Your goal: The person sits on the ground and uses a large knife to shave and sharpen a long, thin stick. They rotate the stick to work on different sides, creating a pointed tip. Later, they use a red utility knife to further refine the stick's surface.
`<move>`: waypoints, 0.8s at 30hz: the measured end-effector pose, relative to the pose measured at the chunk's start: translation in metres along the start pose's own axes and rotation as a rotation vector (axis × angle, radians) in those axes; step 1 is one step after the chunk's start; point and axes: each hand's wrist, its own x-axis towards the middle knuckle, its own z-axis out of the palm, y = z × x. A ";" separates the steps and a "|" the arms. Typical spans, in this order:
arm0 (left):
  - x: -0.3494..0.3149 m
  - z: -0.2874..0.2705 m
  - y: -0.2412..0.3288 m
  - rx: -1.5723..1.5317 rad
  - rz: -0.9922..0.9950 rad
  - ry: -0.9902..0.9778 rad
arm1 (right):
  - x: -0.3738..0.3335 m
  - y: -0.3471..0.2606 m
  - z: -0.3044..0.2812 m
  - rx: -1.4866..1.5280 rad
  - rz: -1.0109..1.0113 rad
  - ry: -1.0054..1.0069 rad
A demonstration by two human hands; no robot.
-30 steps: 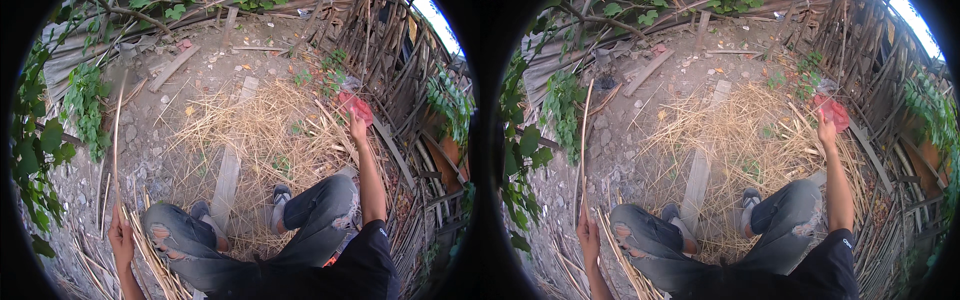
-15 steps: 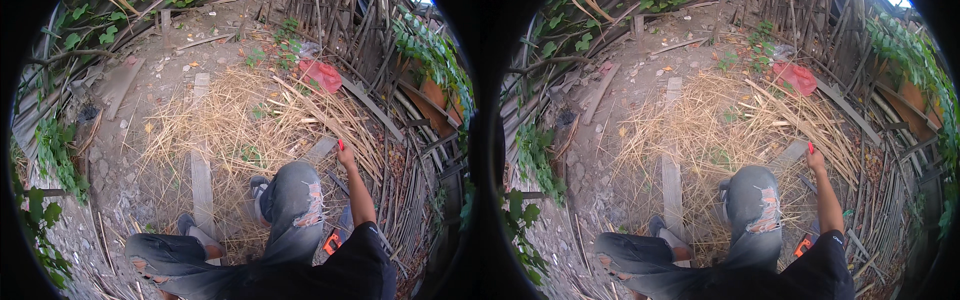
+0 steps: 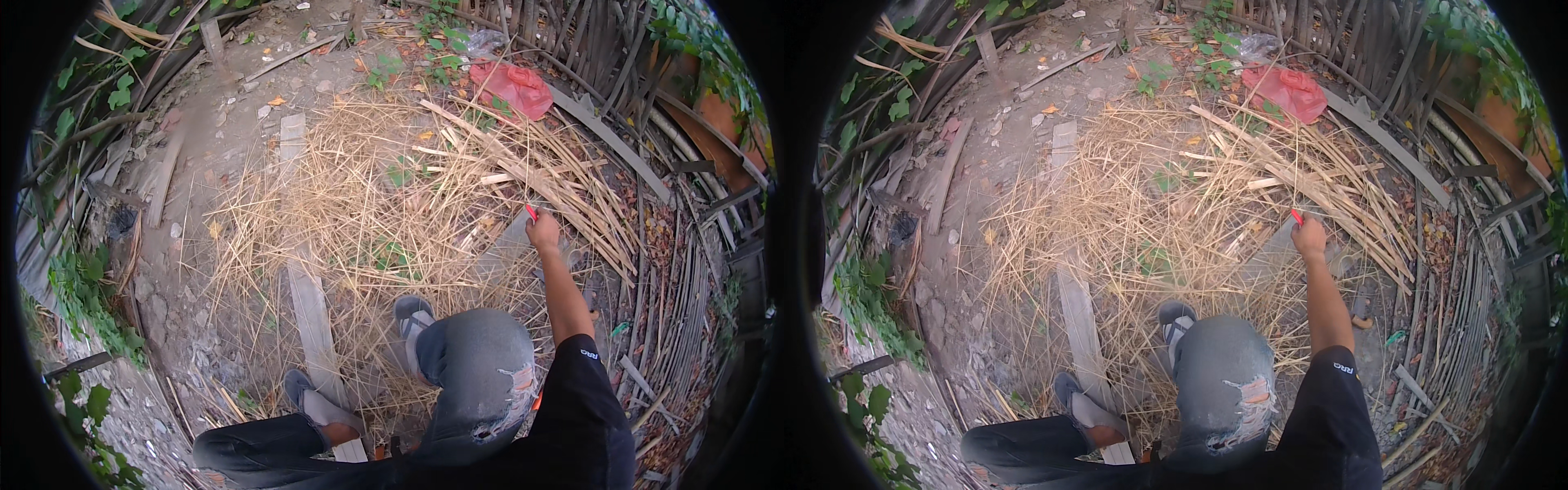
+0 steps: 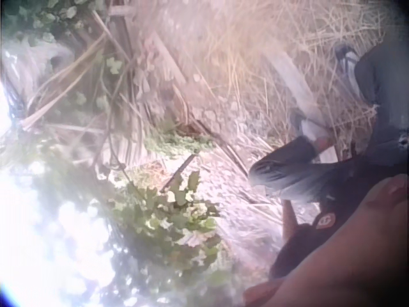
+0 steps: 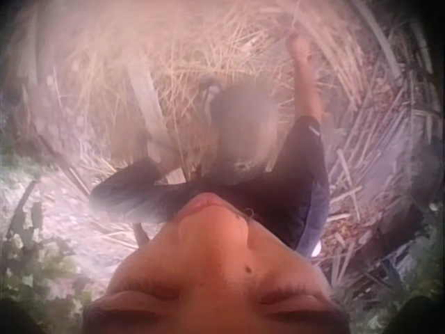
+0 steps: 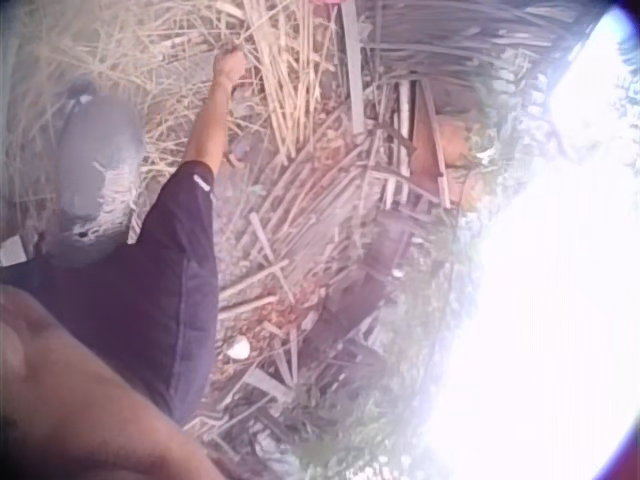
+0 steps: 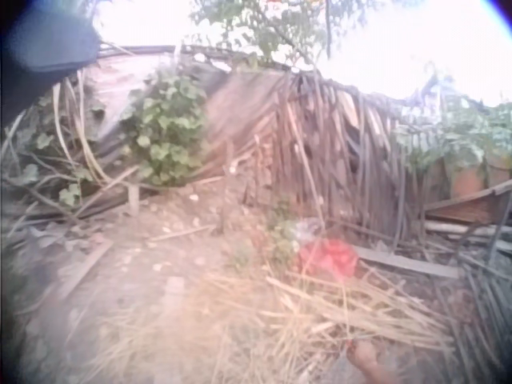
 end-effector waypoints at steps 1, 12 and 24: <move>0.002 0.003 0.009 0.001 0.001 -0.002 | 0.008 -0.011 0.006 -0.005 -0.071 0.010; 0.016 0.010 0.046 0.022 -0.036 -0.023 | 0.114 -0.082 0.089 -0.158 -0.450 0.012; 0.025 0.005 0.056 0.015 -0.015 -0.042 | 0.137 -0.072 0.092 -0.420 -0.582 -0.167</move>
